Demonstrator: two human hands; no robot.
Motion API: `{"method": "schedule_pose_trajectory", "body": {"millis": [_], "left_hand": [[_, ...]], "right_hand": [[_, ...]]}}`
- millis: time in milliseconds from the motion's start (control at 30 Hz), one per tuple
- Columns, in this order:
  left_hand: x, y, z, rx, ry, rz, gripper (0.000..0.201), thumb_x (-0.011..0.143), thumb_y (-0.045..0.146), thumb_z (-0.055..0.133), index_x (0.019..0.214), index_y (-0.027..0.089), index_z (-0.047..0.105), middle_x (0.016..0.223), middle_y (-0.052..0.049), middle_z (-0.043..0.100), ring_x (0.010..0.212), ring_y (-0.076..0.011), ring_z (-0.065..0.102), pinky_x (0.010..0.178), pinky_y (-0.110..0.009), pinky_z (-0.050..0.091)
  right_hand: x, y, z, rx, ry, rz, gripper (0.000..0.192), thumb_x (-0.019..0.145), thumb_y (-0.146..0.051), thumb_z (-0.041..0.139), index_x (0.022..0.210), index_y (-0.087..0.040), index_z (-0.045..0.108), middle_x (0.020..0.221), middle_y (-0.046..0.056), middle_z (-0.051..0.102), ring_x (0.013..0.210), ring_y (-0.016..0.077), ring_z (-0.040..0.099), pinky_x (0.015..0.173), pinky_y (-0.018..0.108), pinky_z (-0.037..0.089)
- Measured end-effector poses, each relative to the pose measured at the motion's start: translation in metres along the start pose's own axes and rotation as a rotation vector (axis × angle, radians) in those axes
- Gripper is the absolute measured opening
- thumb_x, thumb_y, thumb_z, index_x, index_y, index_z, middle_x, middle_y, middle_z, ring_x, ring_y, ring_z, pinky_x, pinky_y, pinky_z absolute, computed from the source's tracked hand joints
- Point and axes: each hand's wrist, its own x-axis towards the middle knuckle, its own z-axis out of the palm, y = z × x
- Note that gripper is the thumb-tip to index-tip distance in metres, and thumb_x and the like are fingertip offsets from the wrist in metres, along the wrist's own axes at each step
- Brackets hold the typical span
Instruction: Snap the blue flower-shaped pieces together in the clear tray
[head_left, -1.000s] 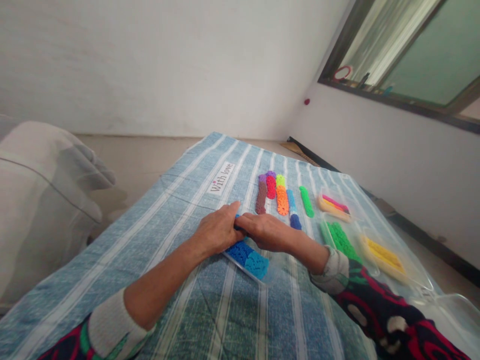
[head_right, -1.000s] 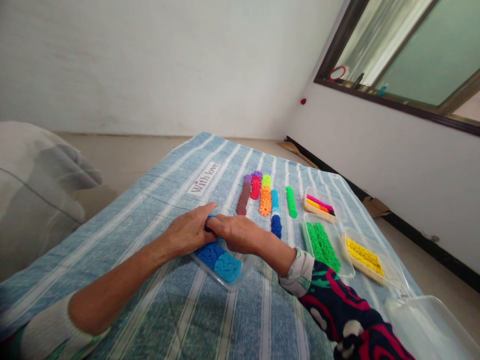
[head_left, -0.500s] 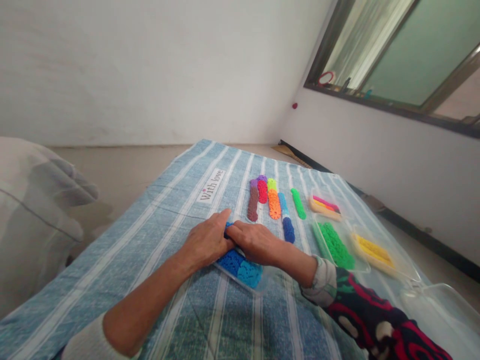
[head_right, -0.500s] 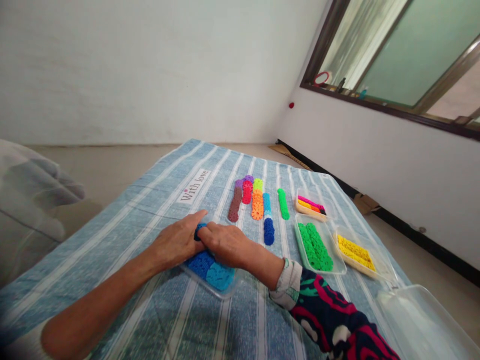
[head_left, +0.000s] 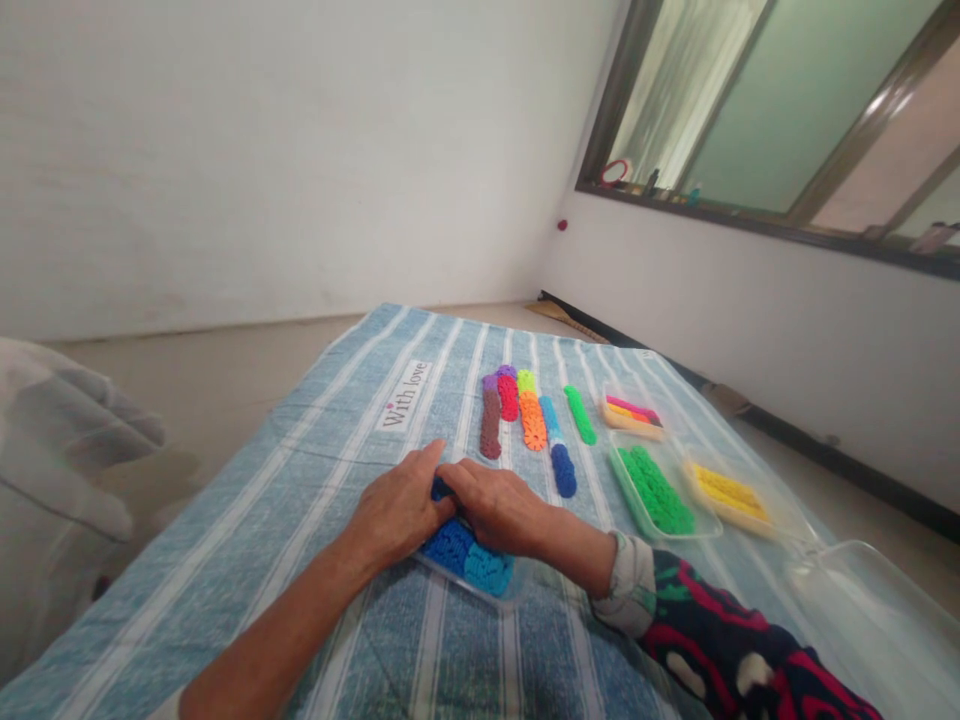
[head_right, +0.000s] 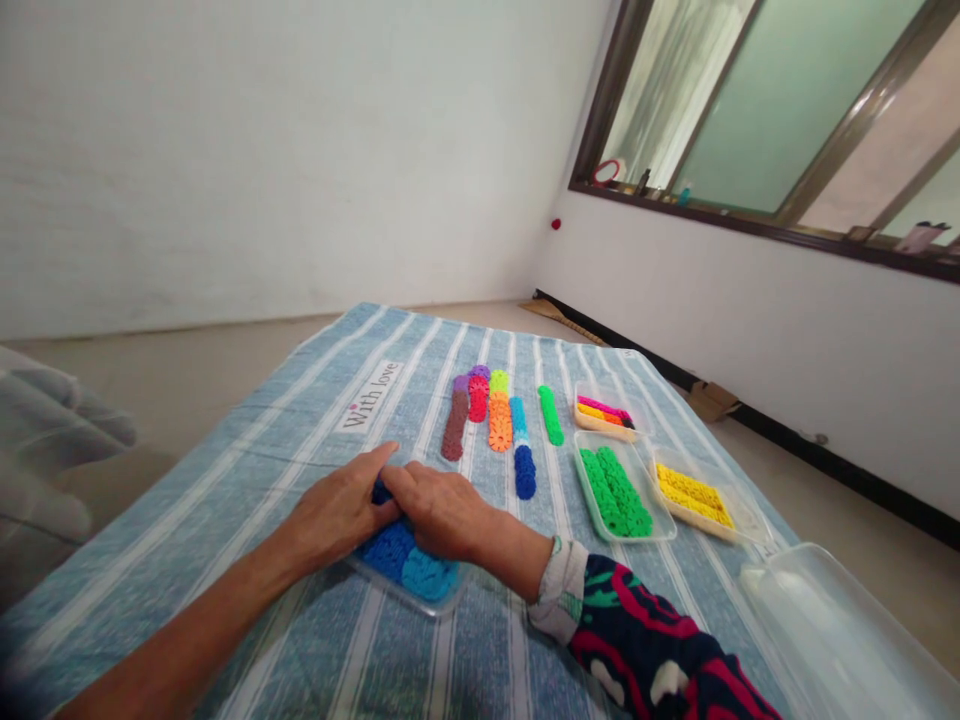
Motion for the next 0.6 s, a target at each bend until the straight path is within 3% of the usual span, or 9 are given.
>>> {"method": "schedule_pose_trajectory", "body": {"millis": [433, 600], "left_hand": [[-0.0004, -0.0024, 0.0004, -0.038, 0.010, -0.028, 0.071, 0.079, 0.034, 0.057, 0.143, 0.012, 0.038, 0.142, -0.020, 0.053, 0.125, -0.0332, 0.056, 0.100, -0.044, 0.046], [0.0016, -0.0065, 0.0039, -0.040, 0.024, -0.008, 0.068, 0.080, 0.032, 0.055, 0.143, 0.013, 0.039, 0.142, -0.019, 0.053, 0.126, -0.0318, 0.056, 0.100, -0.043, 0.047]], "right_hand": [[0.0053, -0.0024, -0.0042, -0.055, -0.015, -0.049, 0.029, 0.089, -0.011, 0.044, 0.117, -0.017, 0.041, 0.094, 0.004, 0.062, 0.077, 0.0172, 0.056, 0.055, 0.028, 0.040], [0.0023, -0.0033, -0.0078, -0.105, 0.035, -0.089, 0.022, 0.092, -0.015, 0.046, 0.114, -0.019, 0.047, 0.095, 0.003, 0.063, 0.078, 0.0157, 0.057, 0.055, 0.026, 0.039]]}}
